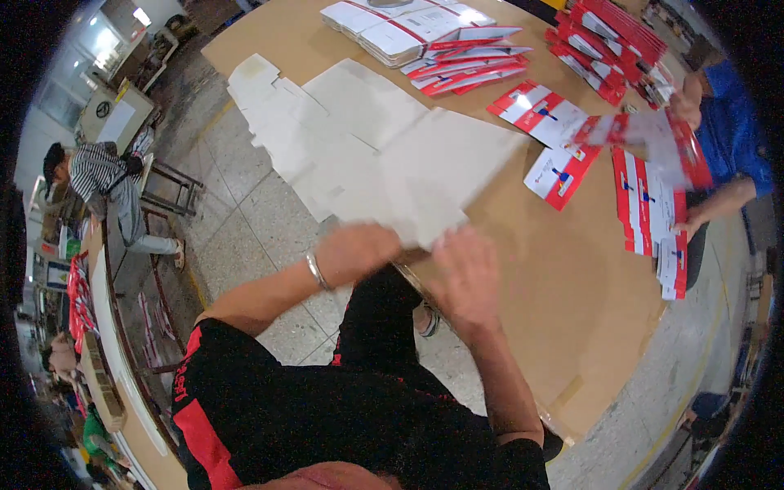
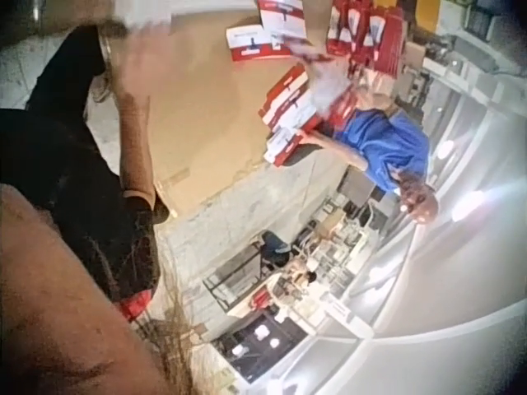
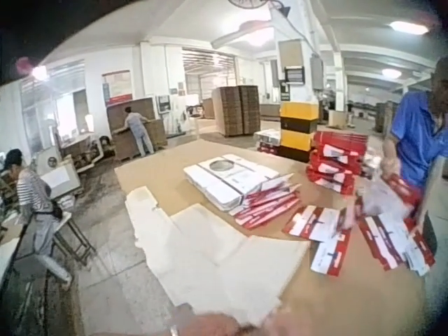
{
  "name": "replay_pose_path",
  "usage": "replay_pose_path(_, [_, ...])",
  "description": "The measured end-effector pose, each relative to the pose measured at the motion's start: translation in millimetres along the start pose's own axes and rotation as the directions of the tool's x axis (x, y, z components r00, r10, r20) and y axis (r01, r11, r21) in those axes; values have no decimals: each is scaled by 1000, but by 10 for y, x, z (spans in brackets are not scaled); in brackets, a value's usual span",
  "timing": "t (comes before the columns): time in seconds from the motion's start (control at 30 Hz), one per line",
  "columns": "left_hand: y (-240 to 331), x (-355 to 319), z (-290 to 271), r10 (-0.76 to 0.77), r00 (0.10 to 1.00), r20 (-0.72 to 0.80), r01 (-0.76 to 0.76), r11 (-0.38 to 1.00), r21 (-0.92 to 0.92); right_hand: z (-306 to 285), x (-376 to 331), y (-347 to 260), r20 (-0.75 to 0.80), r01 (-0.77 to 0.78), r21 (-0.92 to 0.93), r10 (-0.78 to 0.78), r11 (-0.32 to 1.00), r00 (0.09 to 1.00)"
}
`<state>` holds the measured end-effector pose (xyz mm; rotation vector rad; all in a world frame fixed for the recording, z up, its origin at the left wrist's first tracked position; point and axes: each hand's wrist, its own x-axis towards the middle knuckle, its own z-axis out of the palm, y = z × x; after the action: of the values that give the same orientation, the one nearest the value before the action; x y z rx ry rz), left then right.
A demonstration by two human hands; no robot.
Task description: Folding and stacking cardboard packaging sleeves at a workstation.
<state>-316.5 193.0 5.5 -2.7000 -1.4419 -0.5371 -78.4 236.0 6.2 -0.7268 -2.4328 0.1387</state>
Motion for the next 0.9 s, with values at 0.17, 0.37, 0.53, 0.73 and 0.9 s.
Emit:
replay_pose_path(0.17, [751, -202, 109, 192, 972, 134, -125, 909, -399, 181, -763, -229, 81, -117, 128, 108, 985, 991])
replay_pose_path(0.37, [349, -37, 453, 59, 867, 494, -52, 998, -29, -699, -2049, -196, -41, -695, 338, 748, 634, 662])
replay_pose_path(0.53, [328, 92, 1189, 316, 927, 202, -254, 925, -283, -1358, -2783, -493, -10, -823, 390, 895, 414, 445])
replay_pose_path(0.73, [922, 421, 1507, 92, 992, 84, -22, 793, -609, -1222, -3432, -464, -408, -873, -71, 785, 482, 466])
replay_pose_path(0.9, [1405, 585, 1488, 338, 921, -192, -369, 915, -161, -1165, -3411, -579, -479, -929, -29, 811, 369, 337])
